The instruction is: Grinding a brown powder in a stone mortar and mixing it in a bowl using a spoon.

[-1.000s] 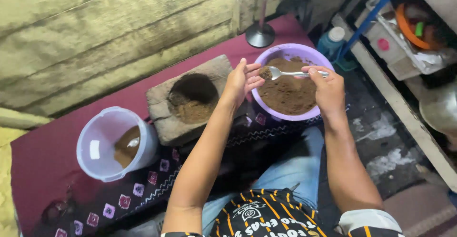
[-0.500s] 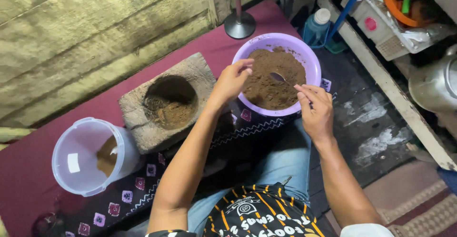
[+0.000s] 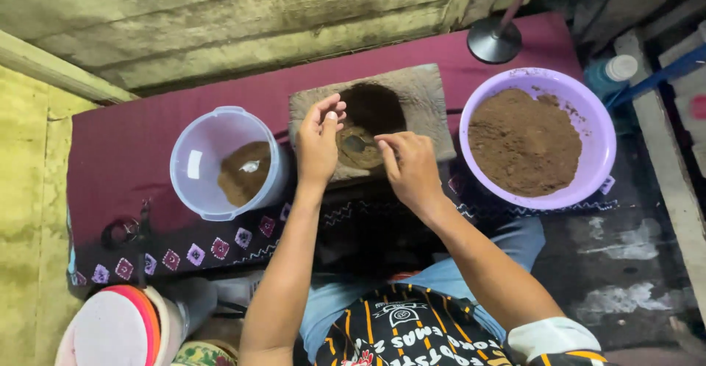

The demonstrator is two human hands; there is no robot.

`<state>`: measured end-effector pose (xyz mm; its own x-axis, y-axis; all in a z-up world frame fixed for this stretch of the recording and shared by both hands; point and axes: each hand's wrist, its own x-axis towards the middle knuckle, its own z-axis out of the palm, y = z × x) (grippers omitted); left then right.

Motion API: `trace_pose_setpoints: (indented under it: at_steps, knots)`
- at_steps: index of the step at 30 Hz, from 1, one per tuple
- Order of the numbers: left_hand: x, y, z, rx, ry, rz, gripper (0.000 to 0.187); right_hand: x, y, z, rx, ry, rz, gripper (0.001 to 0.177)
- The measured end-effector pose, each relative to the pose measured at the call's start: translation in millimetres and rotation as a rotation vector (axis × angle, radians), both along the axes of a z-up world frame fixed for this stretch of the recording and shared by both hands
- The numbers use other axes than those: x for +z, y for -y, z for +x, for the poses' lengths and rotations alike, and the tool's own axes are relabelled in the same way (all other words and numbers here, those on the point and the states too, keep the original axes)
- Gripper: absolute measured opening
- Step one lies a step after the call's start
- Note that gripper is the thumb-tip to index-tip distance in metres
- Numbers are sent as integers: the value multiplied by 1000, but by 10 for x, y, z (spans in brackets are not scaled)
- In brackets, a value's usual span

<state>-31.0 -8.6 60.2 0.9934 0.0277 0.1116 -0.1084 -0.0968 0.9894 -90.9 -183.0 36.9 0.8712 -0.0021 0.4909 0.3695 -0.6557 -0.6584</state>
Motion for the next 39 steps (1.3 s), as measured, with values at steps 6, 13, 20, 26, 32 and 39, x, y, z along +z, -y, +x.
trace_pose_setpoints:
  at_steps: [6,13,20,26,32,39]
  knots:
    - [-146,-116,32,35,52,-47,32,-447,76,382,-62,-102,-305,11]
    - [-161,-154,21,71,82,-14,31,-176,418,628,229,60,-435,10]
    - [-138,-163,27,12,46,191,29,-88,369,567,275,40,-655,12]
    - [-110,-167,24,8,78,193,29,-533,301,576,109,51,-674,9]
    - [-125,-172,0,33,98,185,29,-493,60,328,-17,-211,-434,14]
    - [-127,-203,-48,97,106,105,29,91,-117,90,-98,-437,22,24]
